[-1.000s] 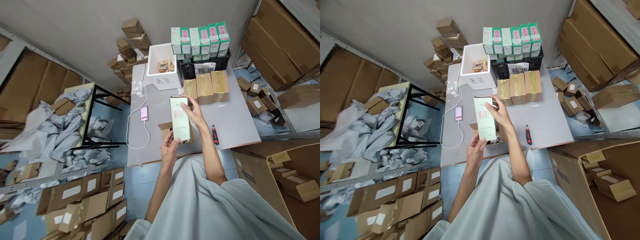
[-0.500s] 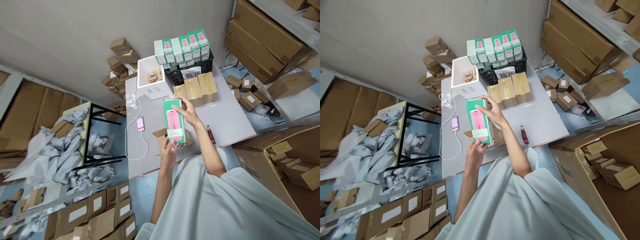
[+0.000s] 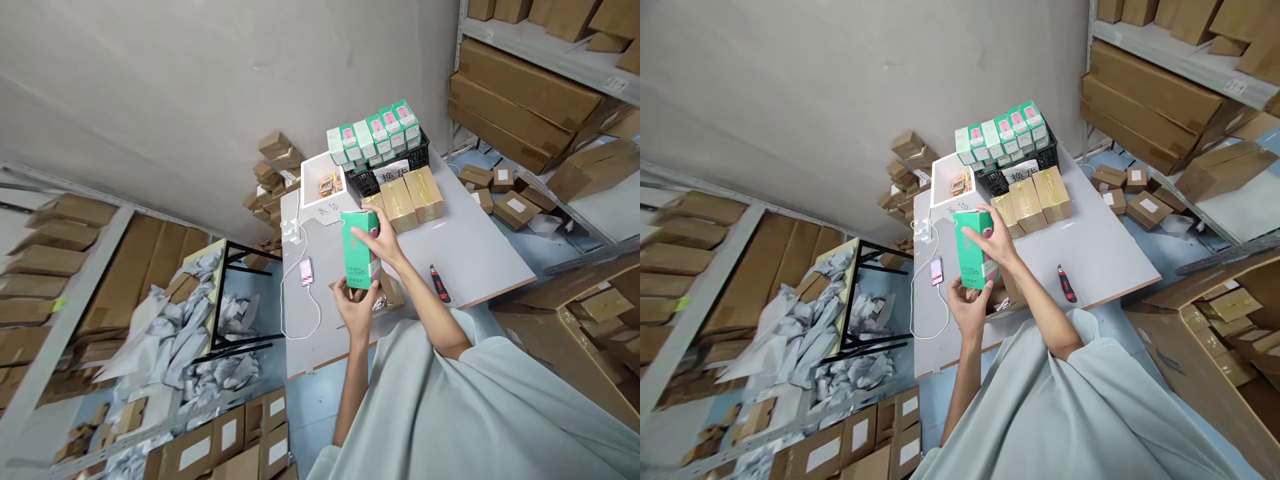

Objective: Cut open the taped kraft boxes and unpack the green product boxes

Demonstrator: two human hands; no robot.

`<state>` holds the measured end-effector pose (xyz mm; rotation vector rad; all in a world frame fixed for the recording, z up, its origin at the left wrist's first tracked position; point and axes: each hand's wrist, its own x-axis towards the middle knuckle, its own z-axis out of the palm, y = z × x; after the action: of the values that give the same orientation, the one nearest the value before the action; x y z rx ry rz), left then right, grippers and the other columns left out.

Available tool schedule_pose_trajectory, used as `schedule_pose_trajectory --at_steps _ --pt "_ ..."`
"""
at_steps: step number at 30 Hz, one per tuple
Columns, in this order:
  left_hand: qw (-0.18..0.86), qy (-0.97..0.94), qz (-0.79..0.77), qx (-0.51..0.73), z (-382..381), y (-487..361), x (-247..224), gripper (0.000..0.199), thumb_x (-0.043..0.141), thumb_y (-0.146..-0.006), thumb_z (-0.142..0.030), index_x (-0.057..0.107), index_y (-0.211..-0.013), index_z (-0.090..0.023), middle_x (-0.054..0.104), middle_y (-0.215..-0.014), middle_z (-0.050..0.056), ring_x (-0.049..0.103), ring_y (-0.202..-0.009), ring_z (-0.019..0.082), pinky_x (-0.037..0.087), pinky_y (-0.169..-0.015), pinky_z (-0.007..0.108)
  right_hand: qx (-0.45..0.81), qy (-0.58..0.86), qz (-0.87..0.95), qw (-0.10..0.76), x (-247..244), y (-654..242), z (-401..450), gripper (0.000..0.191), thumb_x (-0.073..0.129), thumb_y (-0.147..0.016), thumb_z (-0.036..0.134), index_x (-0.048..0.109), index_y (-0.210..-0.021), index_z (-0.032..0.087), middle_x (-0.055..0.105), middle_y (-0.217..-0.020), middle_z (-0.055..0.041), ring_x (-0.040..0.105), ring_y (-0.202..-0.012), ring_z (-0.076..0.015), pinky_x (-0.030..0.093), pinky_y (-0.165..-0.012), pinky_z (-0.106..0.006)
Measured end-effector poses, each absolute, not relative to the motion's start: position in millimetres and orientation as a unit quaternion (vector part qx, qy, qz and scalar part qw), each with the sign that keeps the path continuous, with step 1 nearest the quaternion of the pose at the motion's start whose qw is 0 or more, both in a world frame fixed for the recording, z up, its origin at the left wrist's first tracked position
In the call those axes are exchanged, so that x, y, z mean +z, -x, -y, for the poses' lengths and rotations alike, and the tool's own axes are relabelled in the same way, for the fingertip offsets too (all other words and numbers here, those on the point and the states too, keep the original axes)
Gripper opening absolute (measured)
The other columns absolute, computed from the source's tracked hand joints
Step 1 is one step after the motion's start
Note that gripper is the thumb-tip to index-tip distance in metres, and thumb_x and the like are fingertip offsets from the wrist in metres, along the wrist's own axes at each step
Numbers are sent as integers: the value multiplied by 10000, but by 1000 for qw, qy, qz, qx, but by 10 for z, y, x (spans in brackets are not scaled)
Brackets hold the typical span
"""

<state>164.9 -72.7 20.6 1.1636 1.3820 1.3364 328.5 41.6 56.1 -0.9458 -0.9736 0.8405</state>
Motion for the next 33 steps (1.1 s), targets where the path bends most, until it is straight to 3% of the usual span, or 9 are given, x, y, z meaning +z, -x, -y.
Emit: schedule_pose_trajectory --at_steps 2,5,10,15,19,23,27,30,33 --pt "445 -453 -548 545 721 -1638 217 828 1080 -700 -603 659 -1310 -234 754 -1331 135 774 -1274 297 653 -1061 392 381 421 425 705 541 -3299 -430 716 867 -847 768 665 -1322 273 746 -1382 -98 711 -1254 -306 574 -1171 -475" --pt "554 -401 -519 513 697 -1597 248 706 1047 -730 -625 734 -1216 -221 776 -1307 142 772 -1278 310 653 -1076 426 431 391 400 708 500 -3348 -450 662 881 -830 736 661 -1256 279 763 -1274 -65 726 -1162 -279 608 -1073 -421" --pt "616 -372 -495 487 646 -1573 276 567 1047 -719 -543 808 -1097 -193 820 -1224 139 809 -1173 288 655 -1086 431 495 348 372 704 494 -3402 -446 630 929 -815 681 660 -1234 295 770 -1274 -42 734 -1143 -252 632 -995 -362" --pt "547 -374 -539 520 612 -1602 258 695 1066 -677 -545 779 -1200 -190 814 -1284 156 786 -1268 312 647 -1100 430 487 348 388 701 505 -3399 -479 693 919 -843 694 662 -1366 320 755 -1360 -59 736 -1223 -273 642 -1046 -401" --pt "384 -437 -604 545 599 -1631 329 821 1046 -715 -541 707 -1374 -188 768 -1313 154 779 -1231 303 653 -1084 442 462 396 397 687 550 -3334 -497 858 977 -809 675 625 -1520 349 666 -1562 -102 729 -1281 -296 654 -1020 -408" --pt "260 -523 -613 532 664 -1625 416 805 1054 -726 -531 686 -1368 -215 678 -1407 157 696 -1357 326 662 -1073 428 436 405 425 682 595 -3326 -506 683 964 -821 681 715 -1332 301 727 -1448 -86 712 -1291 -301 630 -1086 -421" --pt "415 -479 -565 528 684 -1469 445 657 1009 -792 -617 718 -1236 -230 708 -1368 139 706 -1367 322 669 -1075 426 457 368 420 692 569 -3397 -566 608 966 -803 666 715 -1201 281 755 -1307 -67 730 -1176 -270 620 -1080 -412" --pt "553 -395 -529 508 645 -1297 459 580 964 -839 -651 740 -1169 -229 754 -1307 121 774 -1233 286 686 -1052 443 487 343 404 695 537 -3396 -603 579 958 -806 648 701 -1186 294 766 -1289 -64 725 -1200 -276 614 -1073 -411" --pt "617 -346 -506 494 626 -1203 464 595 1006 -804 -609 749 -1184 -231 785 -1243 108 805 -1116 248 697 -1007 406 511 325 393 692 504 -3316 -615 538 924 -837 633 699 -1196 302 773 -1290 -64 722 -1227 -285 603 -1077 -416"
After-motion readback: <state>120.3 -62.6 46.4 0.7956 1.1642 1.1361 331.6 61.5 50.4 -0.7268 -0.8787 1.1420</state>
